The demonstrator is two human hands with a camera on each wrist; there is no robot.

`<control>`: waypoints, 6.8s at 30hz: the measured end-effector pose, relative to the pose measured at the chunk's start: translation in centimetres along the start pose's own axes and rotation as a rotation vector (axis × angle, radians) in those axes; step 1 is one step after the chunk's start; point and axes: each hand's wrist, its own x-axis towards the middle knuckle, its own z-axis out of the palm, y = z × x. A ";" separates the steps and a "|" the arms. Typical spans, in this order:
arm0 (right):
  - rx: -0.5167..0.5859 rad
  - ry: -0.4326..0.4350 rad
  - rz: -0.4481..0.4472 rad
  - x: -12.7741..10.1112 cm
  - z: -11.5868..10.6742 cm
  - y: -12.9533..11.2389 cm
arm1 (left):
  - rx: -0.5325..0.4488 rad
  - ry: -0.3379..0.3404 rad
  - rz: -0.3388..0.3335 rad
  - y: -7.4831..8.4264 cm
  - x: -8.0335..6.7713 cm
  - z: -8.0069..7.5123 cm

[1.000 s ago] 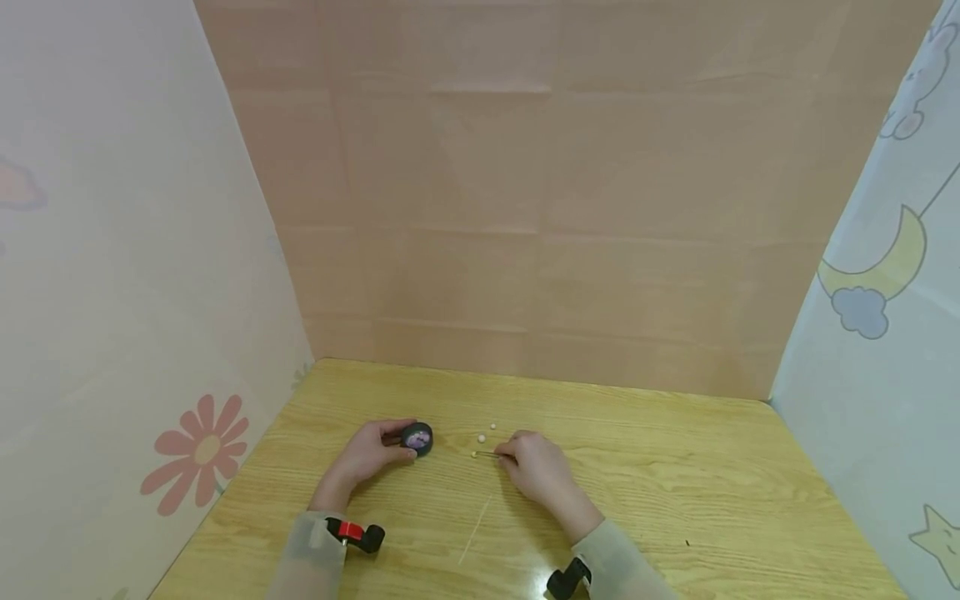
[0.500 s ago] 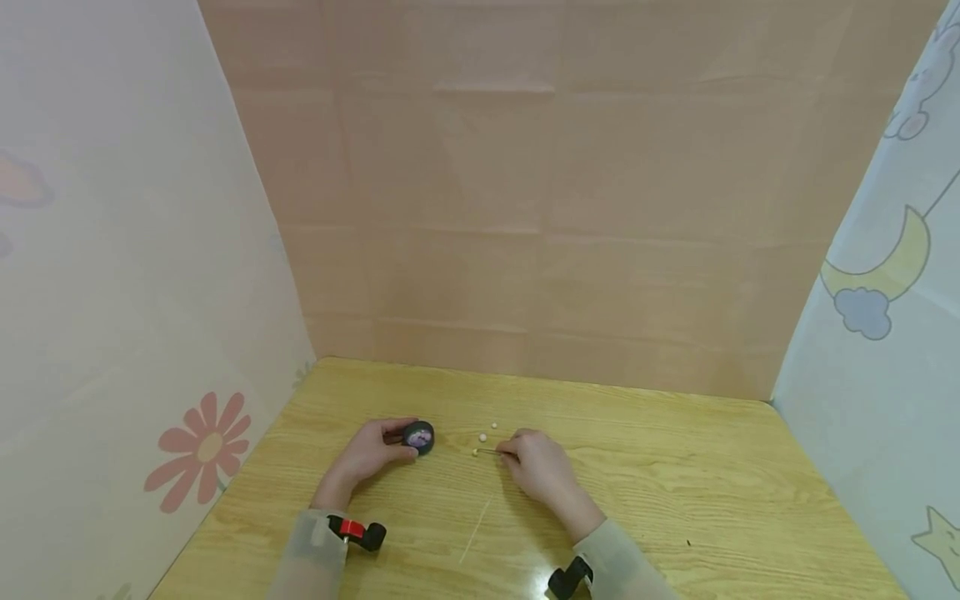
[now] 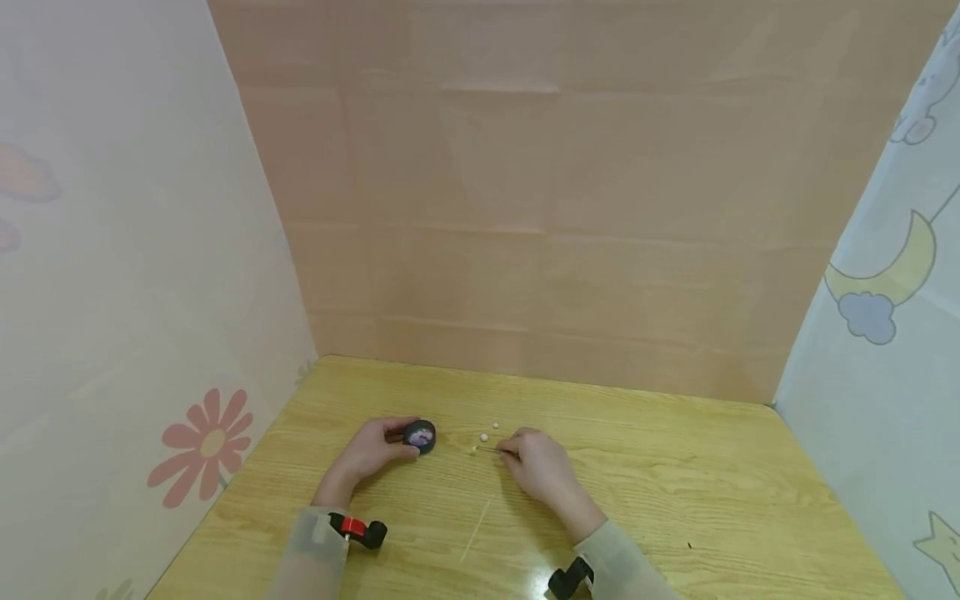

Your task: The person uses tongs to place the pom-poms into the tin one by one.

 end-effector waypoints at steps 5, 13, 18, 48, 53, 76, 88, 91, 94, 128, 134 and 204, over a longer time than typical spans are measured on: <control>0.012 -0.010 0.012 0.3 0.0 -0.2 | 0.001 -0.001 -0.006 -0.1 0.1 0.0; -0.001 0.014 -0.011 0.9 0.4 -0.6 | -0.007 -0.003 0.002 -0.1 0.1 -0.1; 0.002 0.031 -0.044 1.4 0.9 -1.3 | 0.000 -0.005 0.015 -0.1 0.0 -0.1; 0.071 0.035 0.016 5.4 3.2 -5.2 | -0.014 0.010 0.004 -0.1 0.0 0.2; 0.064 0.045 0.014 5.3 3.5 -5.1 | -0.018 0.010 0.002 -0.3 0.1 0.3; 0.052 0.039 0.032 5.3 3.7 -5.4 | 0.001 0.010 0.006 -0.2 0.2 0.4; 0.075 0.021 0.068 5.1 3.6 -5.3 | 0.009 0.000 0.022 0.0 0.1 0.4; 0.085 0.021 0.073 5.1 3.6 -5.3 | 0.008 -0.001 0.028 -0.1 0.1 0.3; 0.096 0.020 0.074 5.1 3.4 -5.4 | -0.004 -0.005 0.026 -0.4 0.2 0.3; 0.050 0.005 0.126 2.6 0.1 -0.2 | 0.013 0.008 0.032 -0.4 0.1 0.3; 0.000 0.003 0.121 1.8 0.0 0.9 | 0.008 0.008 0.013 -0.3 0.0 0.2; -0.028 0.035 0.031 2.0 0.1 -1.3 | -0.012 0.004 0.020 -0.2 0.1 0.2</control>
